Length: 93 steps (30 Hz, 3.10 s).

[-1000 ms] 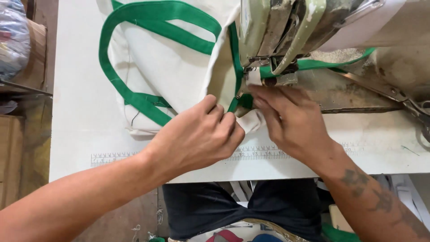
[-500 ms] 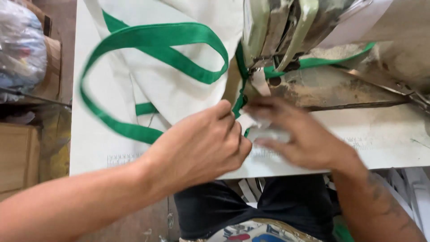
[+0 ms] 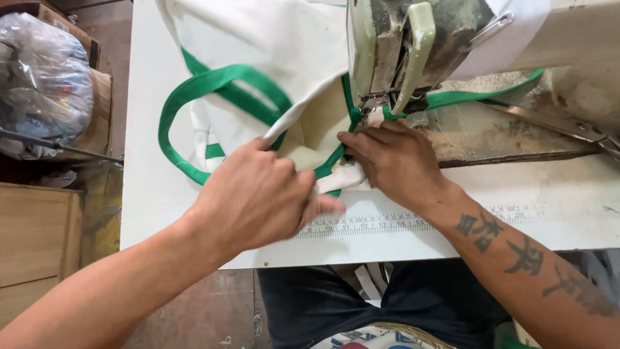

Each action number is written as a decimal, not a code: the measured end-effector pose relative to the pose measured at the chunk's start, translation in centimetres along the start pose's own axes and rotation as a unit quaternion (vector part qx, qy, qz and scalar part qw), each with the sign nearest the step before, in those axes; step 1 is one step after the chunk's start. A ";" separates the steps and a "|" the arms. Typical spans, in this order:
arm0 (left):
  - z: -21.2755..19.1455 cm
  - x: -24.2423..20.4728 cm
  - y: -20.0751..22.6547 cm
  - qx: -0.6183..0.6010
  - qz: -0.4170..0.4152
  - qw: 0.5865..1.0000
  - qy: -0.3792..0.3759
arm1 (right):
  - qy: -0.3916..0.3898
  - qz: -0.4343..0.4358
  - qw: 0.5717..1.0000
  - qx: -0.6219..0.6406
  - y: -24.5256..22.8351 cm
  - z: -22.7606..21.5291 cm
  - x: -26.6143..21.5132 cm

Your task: Sewing a white canvas tote bag with green straps using an industrial sewing machine

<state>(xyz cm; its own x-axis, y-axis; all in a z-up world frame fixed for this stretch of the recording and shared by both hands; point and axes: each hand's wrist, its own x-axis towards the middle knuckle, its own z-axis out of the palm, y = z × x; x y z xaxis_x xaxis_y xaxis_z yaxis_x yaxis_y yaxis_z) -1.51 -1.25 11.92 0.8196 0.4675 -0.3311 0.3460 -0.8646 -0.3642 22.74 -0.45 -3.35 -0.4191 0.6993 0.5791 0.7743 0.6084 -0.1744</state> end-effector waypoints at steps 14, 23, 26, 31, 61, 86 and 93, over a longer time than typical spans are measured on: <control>6.1 8.7 -4.3 -0.512 -0.174 0.841 -0.006 | 0.078 -0.034 0.986 -0.141 -1.1 -0.8 0.3; 5.0 9.1 -4.5 -0.420 -0.171 0.887 -0.088 | 0.048 -0.083 0.986 -0.135 0.4 -2.6 -0.5; 3.6 7.9 -3.9 -0.435 -0.148 0.886 -0.061 | 0.049 -0.013 0.998 -0.044 0.6 -1.8 -1.2; -1.8 1.5 -2.6 -0.276 -0.057 0.956 -0.081 | 0.027 -0.016 0.996 0.089 1.1 -4.0 -1.6; 3.4 1.5 5.1 0.036 0.135 0.980 0.139 | -0.029 0.357 0.934 0.003 -6.9 -3.5 -4.6; 8.3 5.7 4.1 -0.149 0.056 0.921 0.357 | -0.049 0.287 0.956 -0.040 -7.9 -1.6 -5.1; 9.3 6.0 4.3 -0.176 0.027 0.915 0.361 | -0.051 0.298 0.953 -0.032 -6.9 -1.7 -5.4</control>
<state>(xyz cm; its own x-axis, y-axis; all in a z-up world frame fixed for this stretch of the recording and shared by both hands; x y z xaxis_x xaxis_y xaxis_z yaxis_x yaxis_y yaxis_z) 0.63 -0.45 0.33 0.8839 0.2896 0.3673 0.3181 -0.9479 -0.0182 20.45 -8.99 -3.93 0.0625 0.9486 0.3104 0.9149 0.0697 -0.3975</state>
